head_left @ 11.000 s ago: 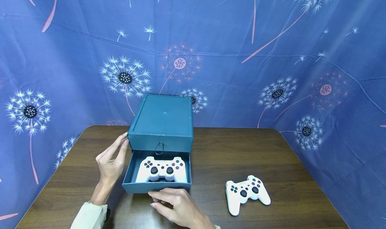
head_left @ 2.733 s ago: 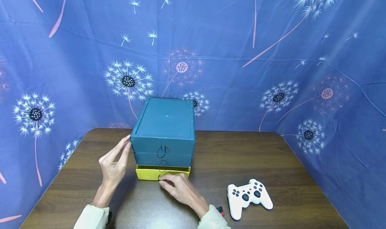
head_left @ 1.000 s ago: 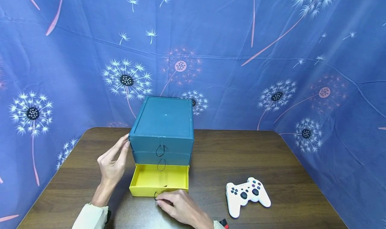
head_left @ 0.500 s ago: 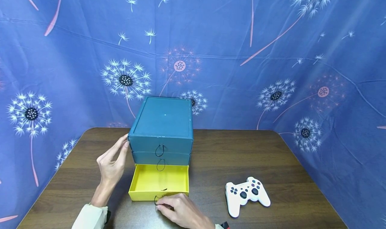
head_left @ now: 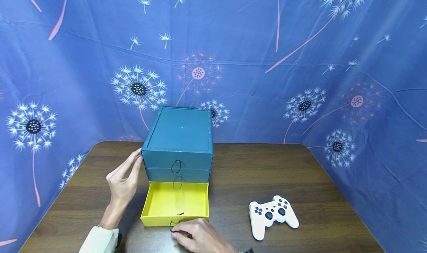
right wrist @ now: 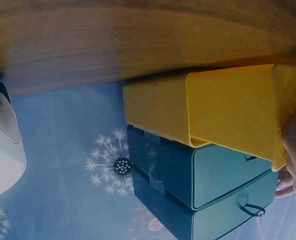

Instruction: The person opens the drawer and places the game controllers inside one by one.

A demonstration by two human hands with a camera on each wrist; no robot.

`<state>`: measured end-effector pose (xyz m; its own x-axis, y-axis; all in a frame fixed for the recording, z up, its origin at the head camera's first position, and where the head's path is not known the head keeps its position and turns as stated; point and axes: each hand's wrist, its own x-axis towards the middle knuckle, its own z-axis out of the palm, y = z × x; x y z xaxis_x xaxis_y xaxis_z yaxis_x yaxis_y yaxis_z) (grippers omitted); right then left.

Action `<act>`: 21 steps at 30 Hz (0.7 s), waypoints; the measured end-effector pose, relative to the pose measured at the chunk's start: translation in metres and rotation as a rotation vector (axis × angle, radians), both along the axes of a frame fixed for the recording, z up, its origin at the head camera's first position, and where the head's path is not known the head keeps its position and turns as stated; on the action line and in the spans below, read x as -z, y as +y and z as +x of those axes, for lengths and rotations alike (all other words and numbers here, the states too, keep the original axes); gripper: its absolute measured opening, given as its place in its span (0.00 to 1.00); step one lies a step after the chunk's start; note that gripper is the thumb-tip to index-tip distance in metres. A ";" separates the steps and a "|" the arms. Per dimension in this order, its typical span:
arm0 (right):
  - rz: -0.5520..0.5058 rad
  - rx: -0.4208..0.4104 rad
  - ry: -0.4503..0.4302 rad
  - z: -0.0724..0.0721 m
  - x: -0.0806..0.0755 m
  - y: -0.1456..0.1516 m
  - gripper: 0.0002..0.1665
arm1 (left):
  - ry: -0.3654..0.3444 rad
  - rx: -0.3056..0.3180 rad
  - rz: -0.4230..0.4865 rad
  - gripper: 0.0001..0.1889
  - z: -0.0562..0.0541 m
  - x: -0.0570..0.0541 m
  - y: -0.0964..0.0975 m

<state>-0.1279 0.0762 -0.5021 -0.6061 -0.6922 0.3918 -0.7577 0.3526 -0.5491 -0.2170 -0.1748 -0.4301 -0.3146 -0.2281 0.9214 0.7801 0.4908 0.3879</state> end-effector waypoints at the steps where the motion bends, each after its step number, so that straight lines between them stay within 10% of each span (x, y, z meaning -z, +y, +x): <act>1: 0.000 -0.003 -0.007 0.001 0.000 0.000 0.08 | 0.001 0.000 0.001 0.16 0.000 0.000 0.000; 21: 0.013 -0.076 -0.077 0.013 -0.002 -0.001 0.10 | -0.018 -0.014 -0.007 0.18 0.004 -0.003 0.003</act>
<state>-0.1153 0.0752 -0.4998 -0.5797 -0.7419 0.3370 -0.7384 0.3034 -0.6023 -0.2130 -0.1723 -0.4267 -0.3285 -0.2263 0.9170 0.7662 0.5039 0.3988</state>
